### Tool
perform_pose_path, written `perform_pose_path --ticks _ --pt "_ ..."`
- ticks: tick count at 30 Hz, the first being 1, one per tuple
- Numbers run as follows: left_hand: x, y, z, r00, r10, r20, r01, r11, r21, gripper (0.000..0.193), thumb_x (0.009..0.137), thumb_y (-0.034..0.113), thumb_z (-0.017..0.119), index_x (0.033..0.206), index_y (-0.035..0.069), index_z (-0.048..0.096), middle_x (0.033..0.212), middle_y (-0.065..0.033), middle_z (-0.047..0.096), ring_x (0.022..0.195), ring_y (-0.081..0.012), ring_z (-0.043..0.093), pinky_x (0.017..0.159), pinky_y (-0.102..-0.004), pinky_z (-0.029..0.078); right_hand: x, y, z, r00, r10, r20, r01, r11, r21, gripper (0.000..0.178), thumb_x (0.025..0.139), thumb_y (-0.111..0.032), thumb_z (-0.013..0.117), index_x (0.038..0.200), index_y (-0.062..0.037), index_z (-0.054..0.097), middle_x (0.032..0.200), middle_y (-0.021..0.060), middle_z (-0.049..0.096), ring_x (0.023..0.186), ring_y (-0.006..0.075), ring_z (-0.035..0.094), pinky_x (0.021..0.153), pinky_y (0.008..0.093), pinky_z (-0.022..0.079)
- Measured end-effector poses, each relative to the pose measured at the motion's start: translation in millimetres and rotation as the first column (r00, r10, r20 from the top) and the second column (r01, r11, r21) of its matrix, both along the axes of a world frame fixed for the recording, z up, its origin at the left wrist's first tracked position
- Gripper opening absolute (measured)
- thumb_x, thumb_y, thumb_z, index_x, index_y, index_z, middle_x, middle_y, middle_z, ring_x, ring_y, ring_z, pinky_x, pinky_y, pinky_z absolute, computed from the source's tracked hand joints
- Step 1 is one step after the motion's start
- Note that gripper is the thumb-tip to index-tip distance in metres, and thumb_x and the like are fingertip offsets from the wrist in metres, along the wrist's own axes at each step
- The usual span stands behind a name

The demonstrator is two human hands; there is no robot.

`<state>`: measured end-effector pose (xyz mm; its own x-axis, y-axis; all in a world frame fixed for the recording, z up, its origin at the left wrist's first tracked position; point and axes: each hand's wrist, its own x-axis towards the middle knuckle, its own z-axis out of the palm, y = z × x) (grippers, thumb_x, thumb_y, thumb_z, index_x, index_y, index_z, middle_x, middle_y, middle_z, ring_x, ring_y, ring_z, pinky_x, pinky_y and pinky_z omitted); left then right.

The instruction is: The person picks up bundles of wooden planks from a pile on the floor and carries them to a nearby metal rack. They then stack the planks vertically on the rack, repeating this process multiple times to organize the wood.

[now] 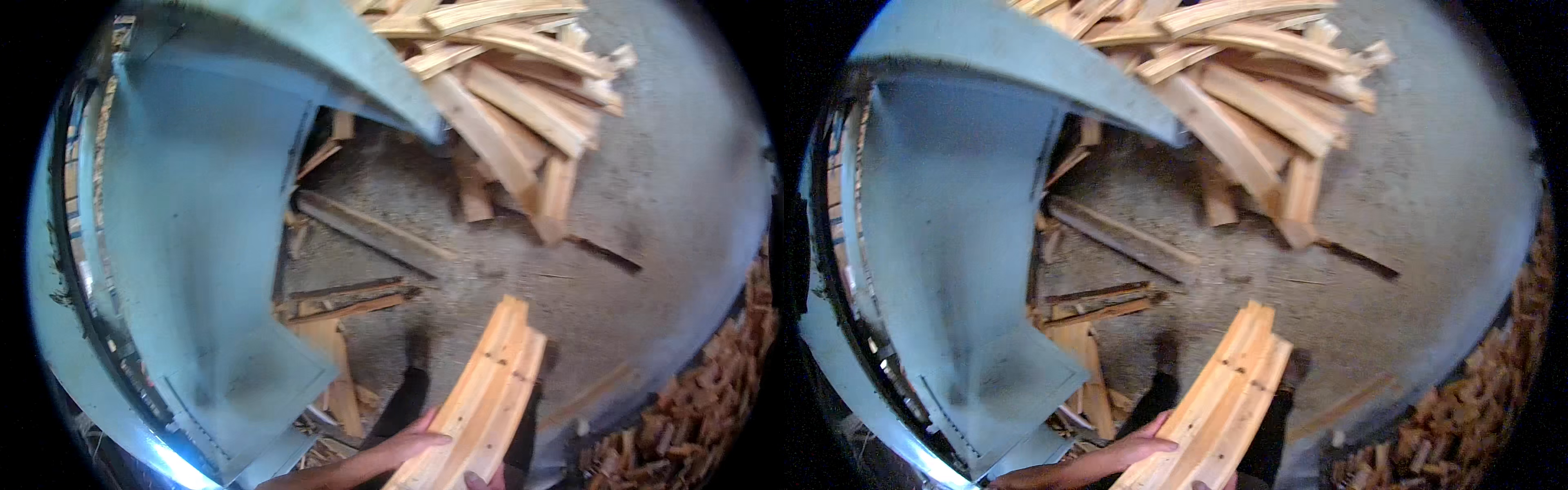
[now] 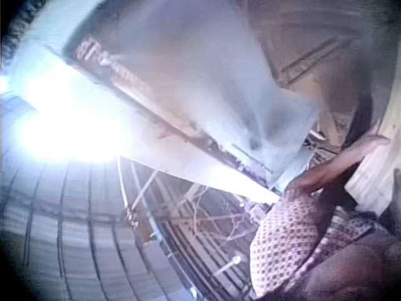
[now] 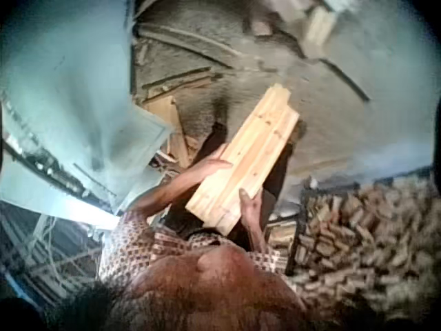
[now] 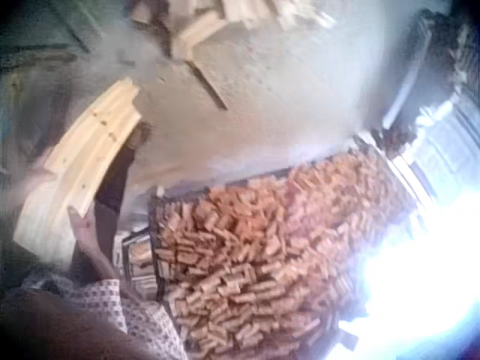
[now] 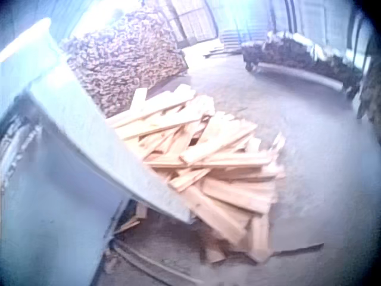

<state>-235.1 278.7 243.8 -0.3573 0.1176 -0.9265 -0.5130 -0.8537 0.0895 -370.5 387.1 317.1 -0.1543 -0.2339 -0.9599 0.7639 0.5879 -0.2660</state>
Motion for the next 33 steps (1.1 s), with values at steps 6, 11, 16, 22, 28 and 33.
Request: perform_pose_path --ticks 6,11,16,22,28,33 --pt "-86.1 16.4 -89.6 0.987 0.081 0.14 -0.069 0.994 -0.088 0.057 0.075 0.009 0.059 0.123 0.003 0.03 0.11 -0.0138 0.049 0.103 -0.022 0.048 0.086 -0.0342 0.043 -39.9 74.8 -113.7 0.957 -0.235 0.169 0.238 0.971 0.003 0.054 0.083 -0.01 0.052 0.131 -0.0056 0.029 0.121 0.0112 0.045 0.108 0.0208 0.046 0.092 0.034 0.038" --pt "-114.9 75.9 -75.0 0.974 -0.204 0.098 0.226 0.849 -0.478 0.043 0.072 0.019 0.064 0.107 0.005 0.044 0.106 -0.0158 0.051 0.102 -0.0237 0.049 0.086 -0.036 0.042 -29.0 80.8 -115.7 0.985 -0.134 0.105 0.156 0.956 -0.25 0.064 0.085 -0.022 0.054 0.136 -0.0086 0.017 0.125 0.0107 0.04 0.112 0.0225 0.042 0.093 0.0338 0.038" --pt "-120.5 70.5 -51.0 0.667 -0.739 0.094 0.664 0.533 -0.525 0.051 0.085 0.054 0.039 0.125 0.024 0.046 0.14 -0.0191 0.022 0.128 -0.0428 0.015 0.102 -0.0511 0.02 -16.7 68.0 -116.7 0.873 -0.329 0.36 0.396 0.909 -0.131 0.061 0.088 -0.045 0.041 0.135 -0.0102 0.024 0.126 0.0085 0.041 0.113 0.0244 0.043 0.095 0.0378 0.037" --pt "-37.7 57.2 -88.3 0.973 -0.207 -0.103 0.095 0.763 -0.639 0.049 0.082 0.026 0.058 0.124 0.006 0.044 0.132 -0.0177 0.035 0.126 -0.0343 0.028 0.102 -0.042 0.026 2.1 72.3 -120.0 0.947 -0.257 0.192 0.281 0.953 -0.111 0.06 0.079 -0.012 0.055 0.132 -0.0076 0.027 0.117 0.014 0.048 0.105 0.0278 0.05 0.088 0.0372 0.044" --pt "95.7 -83.0 -219.1 0.618 -0.213 0.757 0.783 0.076 -0.618 0.086 0.06 0.019 0.075 0.13 0.004 0.027 0.132 -0.0202 0.031 0.119 -0.0379 0.034 0.099 -0.0434 0.029 -2.5 79.0 -112.3 0.977 -0.141 0.162 0.077 0.935 0.345 0.051 0.075 -0.01 0.063 0.12 0.0044 0.042 0.103 0.0144 0.055 0.09 0.0251 0.055 0.077 0.0343 0.046" --pt "127.5 -139.3 -301.3 0.235 -0.335 0.912 0.914 -0.244 -0.325 0.086 0.058 0.019 0.076 0.129 0.006 0.029 0.124 -0.0186 0.038 0.117 -0.035 0.036 0.096 -0.0451 0.028 -2.4 71.3 -111.1 0.97 -0.15 0.189 0.072 0.927 0.369 0.064 0.072 -0.015 0.066 0.125 0.0034 0.035 0.108 0.0162 0.051 0.095 0.0286 0.052 0.081 0.0371 0.044"
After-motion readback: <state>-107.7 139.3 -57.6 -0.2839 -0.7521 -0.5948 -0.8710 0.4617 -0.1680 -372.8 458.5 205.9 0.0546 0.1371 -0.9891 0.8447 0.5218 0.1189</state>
